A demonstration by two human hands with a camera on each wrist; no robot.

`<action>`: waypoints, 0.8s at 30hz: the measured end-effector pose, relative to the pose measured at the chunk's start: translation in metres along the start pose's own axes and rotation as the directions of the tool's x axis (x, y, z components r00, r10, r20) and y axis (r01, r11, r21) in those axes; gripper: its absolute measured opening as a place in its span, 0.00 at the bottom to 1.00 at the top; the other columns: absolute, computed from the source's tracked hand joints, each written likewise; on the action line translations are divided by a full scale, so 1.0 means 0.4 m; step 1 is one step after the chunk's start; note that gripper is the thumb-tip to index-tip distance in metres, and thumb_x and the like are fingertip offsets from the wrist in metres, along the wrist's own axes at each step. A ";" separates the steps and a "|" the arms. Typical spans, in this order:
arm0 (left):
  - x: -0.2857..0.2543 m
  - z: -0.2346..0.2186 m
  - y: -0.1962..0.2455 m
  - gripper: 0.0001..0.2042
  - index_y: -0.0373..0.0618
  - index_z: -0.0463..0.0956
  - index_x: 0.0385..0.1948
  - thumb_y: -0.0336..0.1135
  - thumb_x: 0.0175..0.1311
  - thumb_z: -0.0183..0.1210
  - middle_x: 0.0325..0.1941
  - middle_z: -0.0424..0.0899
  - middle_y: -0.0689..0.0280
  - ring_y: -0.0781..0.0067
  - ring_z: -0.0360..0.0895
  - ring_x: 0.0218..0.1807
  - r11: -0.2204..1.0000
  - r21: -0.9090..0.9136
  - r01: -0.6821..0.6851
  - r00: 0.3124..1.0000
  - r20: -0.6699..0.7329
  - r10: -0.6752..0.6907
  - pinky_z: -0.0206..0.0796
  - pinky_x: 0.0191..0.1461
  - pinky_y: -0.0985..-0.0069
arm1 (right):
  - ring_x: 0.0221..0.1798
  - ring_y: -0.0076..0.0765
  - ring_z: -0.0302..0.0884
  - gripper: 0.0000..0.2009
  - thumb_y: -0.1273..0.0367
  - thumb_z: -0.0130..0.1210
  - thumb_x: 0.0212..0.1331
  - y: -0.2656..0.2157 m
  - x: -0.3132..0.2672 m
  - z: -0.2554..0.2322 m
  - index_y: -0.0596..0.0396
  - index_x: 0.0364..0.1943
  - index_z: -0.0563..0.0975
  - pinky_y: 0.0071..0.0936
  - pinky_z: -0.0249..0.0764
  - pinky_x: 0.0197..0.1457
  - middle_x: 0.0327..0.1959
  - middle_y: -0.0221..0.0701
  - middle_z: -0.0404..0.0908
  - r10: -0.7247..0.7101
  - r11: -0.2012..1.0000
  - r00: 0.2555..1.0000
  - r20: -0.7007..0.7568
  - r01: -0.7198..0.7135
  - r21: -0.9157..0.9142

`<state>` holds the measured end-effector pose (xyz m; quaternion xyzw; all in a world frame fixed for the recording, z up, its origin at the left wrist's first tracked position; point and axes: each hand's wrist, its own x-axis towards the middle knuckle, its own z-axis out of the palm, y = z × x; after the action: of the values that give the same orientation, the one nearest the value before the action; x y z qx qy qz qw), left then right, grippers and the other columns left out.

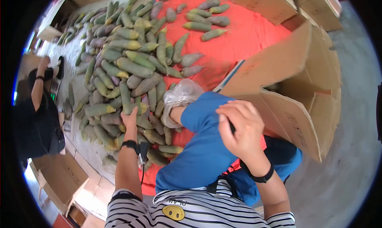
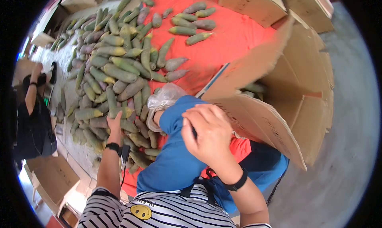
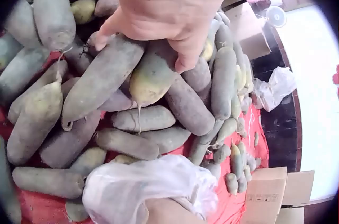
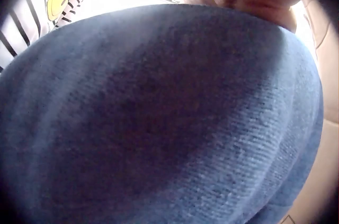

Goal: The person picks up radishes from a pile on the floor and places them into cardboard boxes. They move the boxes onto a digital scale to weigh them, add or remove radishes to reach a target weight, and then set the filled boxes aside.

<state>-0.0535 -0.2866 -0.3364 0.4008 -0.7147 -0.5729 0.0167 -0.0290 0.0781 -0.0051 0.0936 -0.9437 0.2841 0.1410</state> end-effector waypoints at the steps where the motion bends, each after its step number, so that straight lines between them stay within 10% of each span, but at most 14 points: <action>1: -0.018 0.000 0.000 0.32 0.36 0.65 0.54 0.33 0.47 0.74 0.51 0.76 0.58 0.65 0.75 0.50 0.998 -0.053 -0.045 0.999 0.010 0.046 0.68 0.53 0.68 | 0.41 0.43 0.80 0.05 0.76 0.57 0.47 0.004 -0.004 -0.003 0.55 0.30 0.81 0.36 0.76 0.46 0.33 0.34 0.83 0.007 1.000 1.000 0.011 -0.007 0.018; 9: -0.224 0.030 0.171 0.30 0.35 0.66 0.51 0.34 0.50 0.73 0.50 0.75 0.58 0.68 0.73 0.49 0.952 0.051 -0.301 0.947 0.135 0.292 0.67 0.55 0.69 | 0.37 0.41 0.77 0.03 0.70 0.58 0.49 0.025 -0.040 -0.001 0.54 0.27 0.79 0.36 0.75 0.41 0.29 0.32 0.80 0.003 1.000 0.991 -0.135 -0.005 -0.013; 15: -0.412 0.050 0.596 0.28 0.39 0.64 0.61 0.30 0.58 0.66 0.59 0.72 0.60 0.64 0.71 0.59 0.788 -0.475 -0.392 0.834 0.179 0.523 0.66 0.61 0.65 | 0.38 0.42 0.76 0.05 0.69 0.57 0.48 0.052 -0.064 -0.008 0.55 0.26 0.79 0.38 0.73 0.42 0.29 0.32 0.78 0.017 1.000 0.984 -0.175 -0.014 0.020; 21: -0.729 0.179 0.914 0.21 0.39 0.69 0.59 0.31 0.64 0.56 0.62 0.74 0.57 0.58 0.68 0.66 0.365 -0.921 -0.138 0.404 0.283 0.870 0.57 0.70 0.46 | 0.37 0.42 0.76 0.05 0.68 0.57 0.49 0.070 -0.080 -0.013 0.55 0.26 0.79 0.38 0.74 0.43 0.28 0.34 0.78 0.027 1.000 0.979 -0.202 -0.027 0.006; 23: -0.737 0.280 0.887 0.20 0.39 0.70 0.58 0.30 0.64 0.54 0.60 0.75 0.56 0.59 0.70 0.64 0.445 -0.895 0.041 0.145 0.446 0.883 0.59 0.69 0.52 | 0.36 0.43 0.75 0.06 0.67 0.57 0.48 0.079 -0.087 -0.009 0.54 0.23 0.78 0.38 0.73 0.44 0.27 0.34 0.77 0.028 1.000 0.973 -0.227 -0.025 0.016; 24: -0.829 0.307 0.923 0.21 0.38 0.70 0.56 0.29 0.60 0.60 0.55 0.77 0.57 0.65 0.74 0.56 0.575 -0.812 -0.096 0.173 0.556 0.813 0.65 0.62 0.62 | 0.35 0.44 0.75 0.06 0.67 0.57 0.48 0.080 -0.087 -0.007 0.53 0.21 0.76 0.38 0.73 0.45 0.25 0.34 0.76 0.028 0.999 0.969 -0.247 -0.022 0.030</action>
<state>-0.0925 0.0171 0.0731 -0.2783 -0.4509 -0.8455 -0.0662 -0.0039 0.1093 -0.0303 0.0473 -0.9159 0.3080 0.2529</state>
